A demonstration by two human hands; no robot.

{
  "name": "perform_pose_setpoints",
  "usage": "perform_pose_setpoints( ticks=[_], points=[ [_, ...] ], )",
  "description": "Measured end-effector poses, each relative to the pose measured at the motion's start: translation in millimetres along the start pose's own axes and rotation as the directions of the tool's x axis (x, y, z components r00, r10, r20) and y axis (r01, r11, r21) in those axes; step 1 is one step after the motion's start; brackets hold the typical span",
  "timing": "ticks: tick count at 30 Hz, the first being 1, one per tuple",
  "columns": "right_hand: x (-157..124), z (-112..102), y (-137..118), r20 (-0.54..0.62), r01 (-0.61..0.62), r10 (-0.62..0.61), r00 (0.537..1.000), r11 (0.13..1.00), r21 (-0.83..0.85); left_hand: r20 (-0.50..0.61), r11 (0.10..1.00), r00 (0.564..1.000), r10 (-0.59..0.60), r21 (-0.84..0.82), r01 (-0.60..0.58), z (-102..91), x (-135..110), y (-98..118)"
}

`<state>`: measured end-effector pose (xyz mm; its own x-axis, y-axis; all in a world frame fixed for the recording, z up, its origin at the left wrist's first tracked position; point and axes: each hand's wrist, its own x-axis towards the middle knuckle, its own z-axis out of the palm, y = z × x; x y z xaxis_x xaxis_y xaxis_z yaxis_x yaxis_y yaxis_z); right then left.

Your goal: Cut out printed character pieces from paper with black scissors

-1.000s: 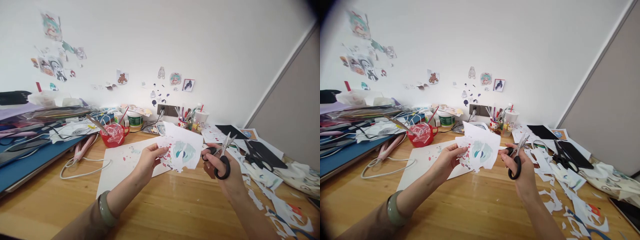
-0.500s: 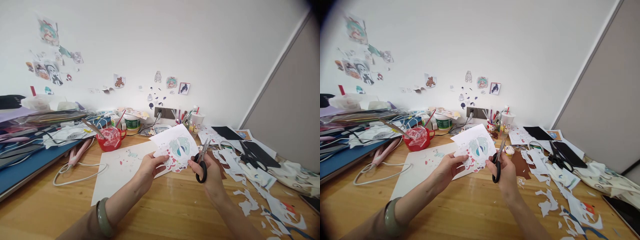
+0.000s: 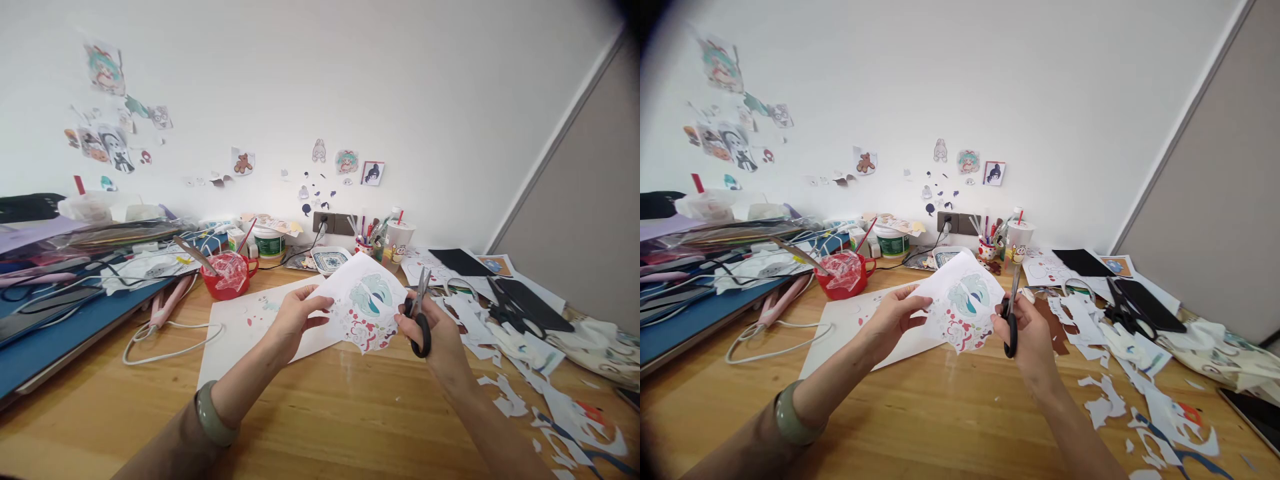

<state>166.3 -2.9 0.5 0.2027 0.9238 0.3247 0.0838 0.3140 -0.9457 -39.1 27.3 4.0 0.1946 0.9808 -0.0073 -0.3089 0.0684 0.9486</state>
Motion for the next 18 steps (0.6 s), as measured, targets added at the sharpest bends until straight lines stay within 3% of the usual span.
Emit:
perform_pose_setpoints(
  ticks=[11,18],
  points=[
    [3.3,-7.0,-4.6,-0.085,0.016,-0.012,0.996,0.999,0.039,0.167,0.956,0.965,-0.201,0.249,0.156,7.0,-2.8,-4.4],
    [3.7,-6.6,-0.8,-0.006,-0.015,0.015,1.0,1.0,-0.012,0.206,0.976,0.966,-0.155,0.182,0.118,2.5,-0.5,-6.8]
  ],
)
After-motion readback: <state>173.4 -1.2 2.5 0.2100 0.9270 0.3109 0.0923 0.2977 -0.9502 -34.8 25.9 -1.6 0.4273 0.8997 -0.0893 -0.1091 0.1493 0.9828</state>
